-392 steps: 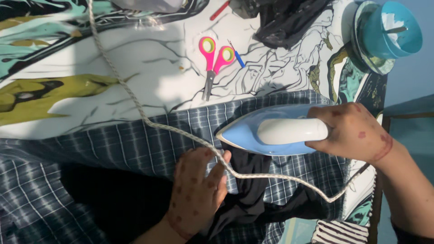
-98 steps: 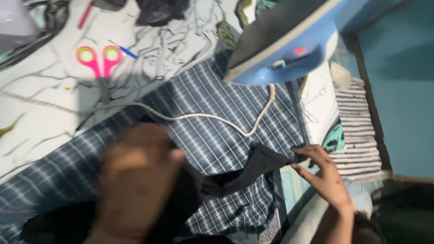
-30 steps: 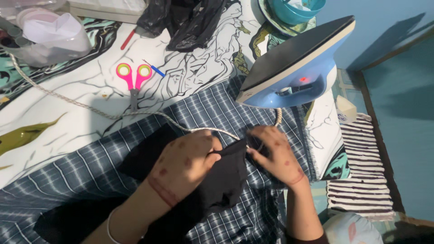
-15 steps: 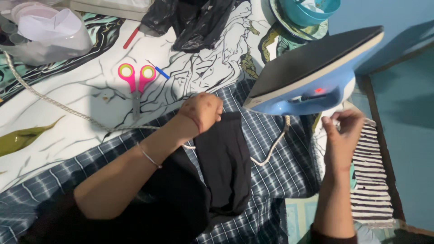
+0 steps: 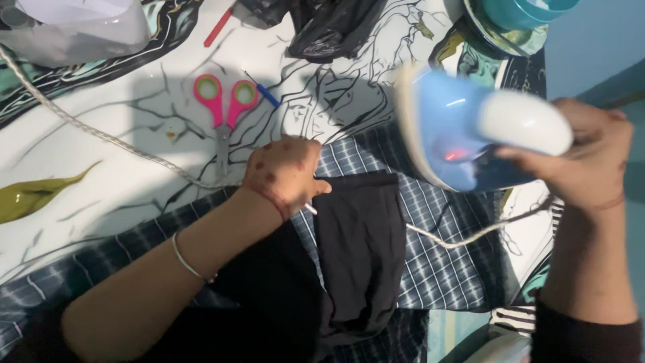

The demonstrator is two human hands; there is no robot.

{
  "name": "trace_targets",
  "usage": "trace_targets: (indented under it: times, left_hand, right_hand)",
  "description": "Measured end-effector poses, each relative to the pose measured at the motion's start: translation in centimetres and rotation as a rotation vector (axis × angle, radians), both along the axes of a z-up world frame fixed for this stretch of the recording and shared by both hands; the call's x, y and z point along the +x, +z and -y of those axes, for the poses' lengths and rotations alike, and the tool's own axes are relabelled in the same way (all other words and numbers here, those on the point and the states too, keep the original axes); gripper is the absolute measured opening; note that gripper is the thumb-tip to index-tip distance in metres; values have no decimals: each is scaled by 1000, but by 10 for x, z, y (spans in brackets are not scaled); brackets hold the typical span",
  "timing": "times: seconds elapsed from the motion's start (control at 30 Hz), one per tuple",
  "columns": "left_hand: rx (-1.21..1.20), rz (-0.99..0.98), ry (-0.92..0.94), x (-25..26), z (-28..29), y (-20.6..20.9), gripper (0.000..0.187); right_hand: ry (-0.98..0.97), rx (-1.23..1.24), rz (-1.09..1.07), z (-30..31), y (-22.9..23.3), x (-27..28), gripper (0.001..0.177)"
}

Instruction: The person irons a black garment on a checkered cloth using a blue electric iron. They repeatedly adjust the fabric and move the iron over different sections to smooth out wrinkles.

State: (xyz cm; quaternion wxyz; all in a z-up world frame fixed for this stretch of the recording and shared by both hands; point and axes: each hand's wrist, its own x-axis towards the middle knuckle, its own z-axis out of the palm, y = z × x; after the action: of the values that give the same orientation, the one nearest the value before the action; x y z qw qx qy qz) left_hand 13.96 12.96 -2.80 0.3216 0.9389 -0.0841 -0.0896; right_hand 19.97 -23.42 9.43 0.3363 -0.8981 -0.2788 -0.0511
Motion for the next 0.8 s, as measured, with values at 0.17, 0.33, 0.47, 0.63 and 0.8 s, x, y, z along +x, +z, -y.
trace_targets:
  times: [0.17,0.33,0.47,0.63,0.8]
  left_hand:
    - [59,23,5,-8,-9,-2,47]
    - [-20,248,38,-20,-23,-16,46]
    - [-30,290,59,-24,-21,-22,43]
    - [-64,230,45,-24,-25,-21,40]
    - [-21,129,-58,-21,-40,-20,41]
  right_hand:
    - [100,-500,7,-54,15,17,46]
    - [118,-551,-38,-67,10,21,44]
    - [124,-535,-127,-71,12,20,45]
    - [213,-657,-115,-91,11,17,42]
    - [216,-748,-91,-101,6,15,49]
